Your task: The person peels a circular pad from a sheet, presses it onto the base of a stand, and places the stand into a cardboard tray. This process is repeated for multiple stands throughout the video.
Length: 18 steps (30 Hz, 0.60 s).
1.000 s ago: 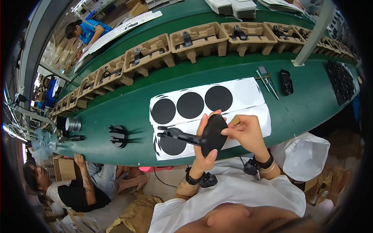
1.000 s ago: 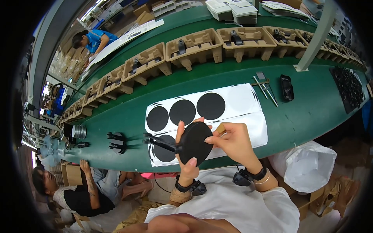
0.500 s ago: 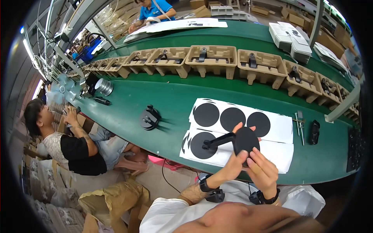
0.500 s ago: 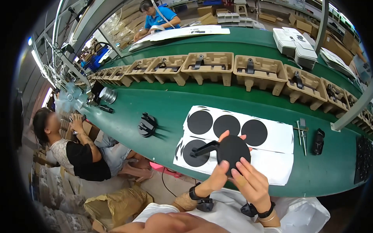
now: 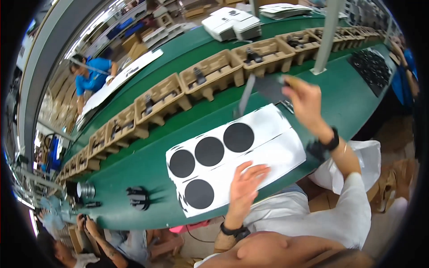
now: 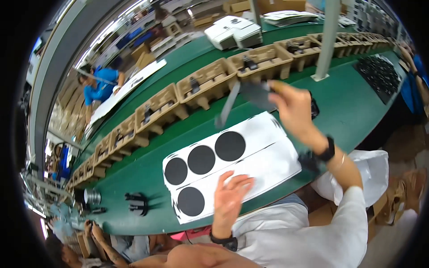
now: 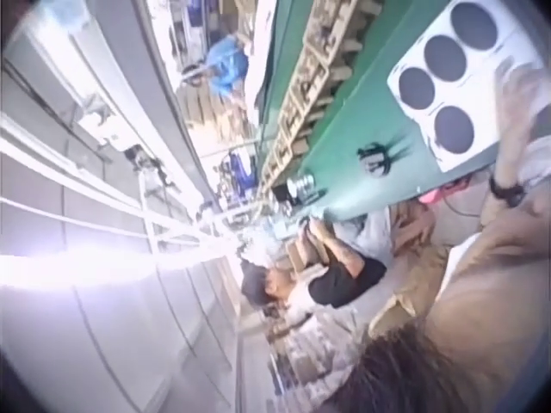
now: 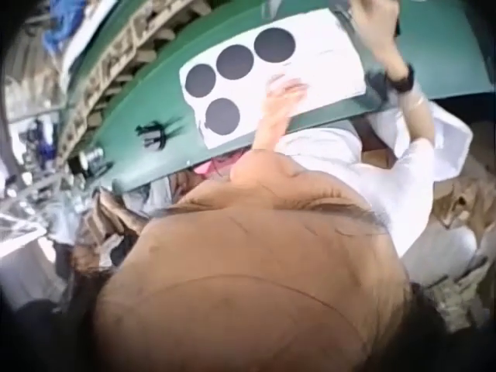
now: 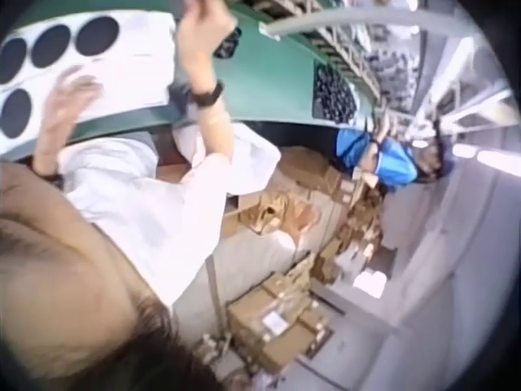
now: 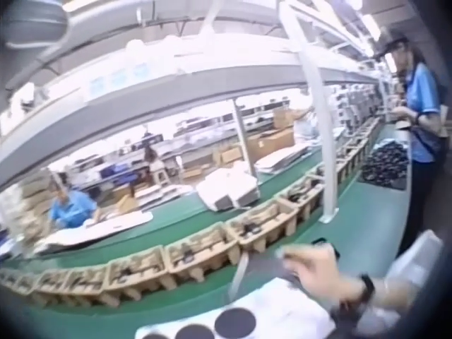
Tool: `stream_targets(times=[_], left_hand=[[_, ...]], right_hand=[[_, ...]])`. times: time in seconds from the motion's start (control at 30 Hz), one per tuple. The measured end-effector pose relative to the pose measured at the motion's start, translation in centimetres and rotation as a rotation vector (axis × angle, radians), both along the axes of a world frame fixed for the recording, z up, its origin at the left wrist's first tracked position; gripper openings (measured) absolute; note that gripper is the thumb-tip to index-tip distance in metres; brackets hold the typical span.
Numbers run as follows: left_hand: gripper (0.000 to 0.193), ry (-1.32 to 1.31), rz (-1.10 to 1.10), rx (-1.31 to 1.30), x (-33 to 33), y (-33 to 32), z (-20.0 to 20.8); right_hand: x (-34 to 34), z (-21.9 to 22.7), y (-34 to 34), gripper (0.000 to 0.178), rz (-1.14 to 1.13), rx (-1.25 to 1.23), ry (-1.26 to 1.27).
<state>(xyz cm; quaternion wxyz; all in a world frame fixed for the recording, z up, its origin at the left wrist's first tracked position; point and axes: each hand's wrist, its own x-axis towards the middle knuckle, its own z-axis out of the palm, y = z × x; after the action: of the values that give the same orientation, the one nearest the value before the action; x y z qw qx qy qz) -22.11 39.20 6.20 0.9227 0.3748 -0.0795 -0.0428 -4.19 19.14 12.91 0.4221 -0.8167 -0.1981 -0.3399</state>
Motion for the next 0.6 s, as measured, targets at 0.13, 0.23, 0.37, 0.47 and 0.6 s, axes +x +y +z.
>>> stream_targets(times=[0.13,0.23,0.37,0.47,0.6], left_hand=[[0.052,-0.197,0.371,0.354,-2.0,5.4,-0.1],[0.038,-0.174,0.66,0.532,-4.2,8.9,0.5],[0.039,-0.099,1.244,0.957,-7.5,15.9,-0.8],[0.058,0.207,1.561,1.05,-9.5,20.2,-0.5],[0.089,0.433,1.362,1.362,-10.6,28.2,-3.3]], right_hand=[[13.5,3.0,-5.4,0.027,-0.267,-0.195,-0.142],[20.7,4.0,-8.4,0.026,-0.42,-0.289,-0.02],[26.2,3.4,-11.9,0.026,-0.393,-0.514,0.171],[28.1,2.2,-12.5,0.028,-0.387,-0.637,0.245],[28.3,1.5,-14.0,0.033,-0.337,-0.702,0.004]])
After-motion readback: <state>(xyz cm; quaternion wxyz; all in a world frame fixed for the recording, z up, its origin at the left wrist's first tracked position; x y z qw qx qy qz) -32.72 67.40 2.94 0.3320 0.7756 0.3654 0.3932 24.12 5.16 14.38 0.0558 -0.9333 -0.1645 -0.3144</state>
